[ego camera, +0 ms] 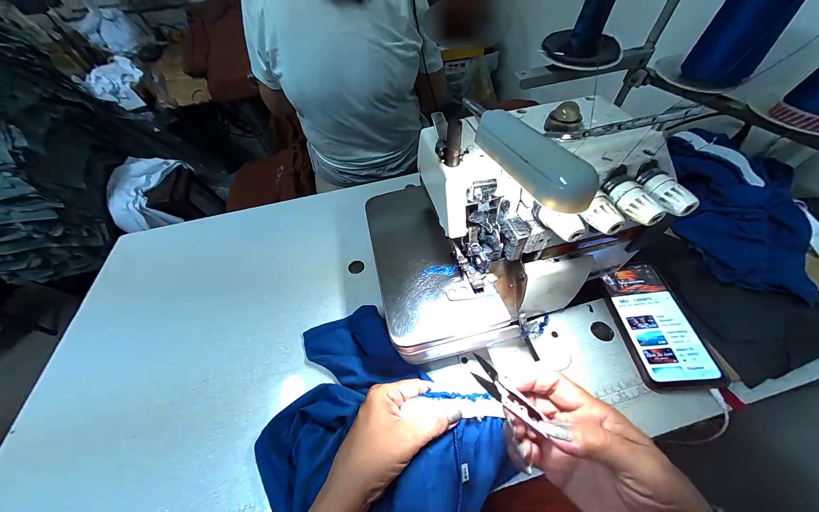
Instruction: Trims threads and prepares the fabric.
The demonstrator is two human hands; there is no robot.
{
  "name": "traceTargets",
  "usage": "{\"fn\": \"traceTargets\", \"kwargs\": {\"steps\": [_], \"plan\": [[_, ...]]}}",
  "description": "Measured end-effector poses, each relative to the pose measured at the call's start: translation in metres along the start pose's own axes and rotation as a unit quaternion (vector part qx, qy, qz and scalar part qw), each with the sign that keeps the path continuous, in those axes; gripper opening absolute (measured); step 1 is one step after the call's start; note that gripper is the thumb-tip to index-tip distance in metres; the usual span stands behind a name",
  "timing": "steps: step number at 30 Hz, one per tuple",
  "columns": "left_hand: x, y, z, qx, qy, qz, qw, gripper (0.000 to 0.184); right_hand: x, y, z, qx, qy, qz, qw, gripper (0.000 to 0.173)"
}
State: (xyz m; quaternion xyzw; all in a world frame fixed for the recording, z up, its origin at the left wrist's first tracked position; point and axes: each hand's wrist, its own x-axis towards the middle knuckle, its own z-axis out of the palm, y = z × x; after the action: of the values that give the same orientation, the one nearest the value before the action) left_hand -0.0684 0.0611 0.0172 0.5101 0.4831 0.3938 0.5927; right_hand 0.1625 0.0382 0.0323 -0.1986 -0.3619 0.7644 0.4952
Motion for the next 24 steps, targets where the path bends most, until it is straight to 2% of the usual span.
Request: {"fn": "traceTargets", "kwargs": {"steps": [2,5,6,8,9,11,14,16,18,19,20,22,24], "plan": [[0.0,0.001,0.0,0.012,0.005,-0.002,1.0,0.013,0.006,0.008,0.007,0.079,0.005,0.028,0.996,0.038],[0.0,-0.001,0.001,0.011,0.016,0.014,1.0,0.009,0.013,0.011,0.015,0.095,-0.039,0.014,0.995,0.023],[0.0,-0.003,0.0,0.008,0.016,0.014,1.0,0.008,0.014,0.009,0.016,0.072,-0.068,-0.003,0.995,0.019],[0.0,-0.002,0.0,0.007,0.021,-0.003,1.0,0.008,0.016,0.002,0.016,-0.087,-0.088,-0.048,0.991,0.01],[0.0,-0.002,0.0,0.013,0.021,-0.009,1.0,0.009,0.016,-0.002,0.016,-0.207,-0.077,-0.072,0.973,0.008],[0.0,-0.003,-0.001,0.035,0.022,-0.006,0.999,0.01,0.016,-0.003,0.014,-0.402,-0.027,-0.103,0.909,0.013],[0.002,-0.004,-0.003,0.046,0.018,-0.007,0.999,0.01,0.016,0.002,0.006,-0.516,-0.013,-0.129,0.847,0.022],[0.002,-0.003,-0.003,0.045,0.016,-0.017,0.999,0.011,0.013,0.011,-0.004,-0.617,0.001,-0.159,0.771,0.032],[0.002,-0.002,-0.005,0.035,0.009,-0.022,0.999,0.013,0.01,0.021,-0.015,-0.692,0.036,-0.194,0.695,0.031],[0.002,-0.003,-0.006,0.029,0.006,-0.022,0.999,0.013,0.008,0.023,-0.017,-0.713,0.049,-0.195,0.672,0.029],[0.002,-0.003,-0.006,0.025,0.005,-0.025,0.999,0.013,0.006,0.022,-0.016,-0.725,0.058,-0.183,0.662,0.028],[0.003,-0.002,-0.006,0.025,0.005,-0.029,0.999,0.014,0.004,0.016,-0.008,-0.722,0.071,-0.15,0.671,0.026],[0.003,-0.003,-0.007,0.023,0.002,-0.029,0.999,0.015,0.006,0.02,-0.011,-0.727,0.071,-0.171,0.661,0.025]]}}
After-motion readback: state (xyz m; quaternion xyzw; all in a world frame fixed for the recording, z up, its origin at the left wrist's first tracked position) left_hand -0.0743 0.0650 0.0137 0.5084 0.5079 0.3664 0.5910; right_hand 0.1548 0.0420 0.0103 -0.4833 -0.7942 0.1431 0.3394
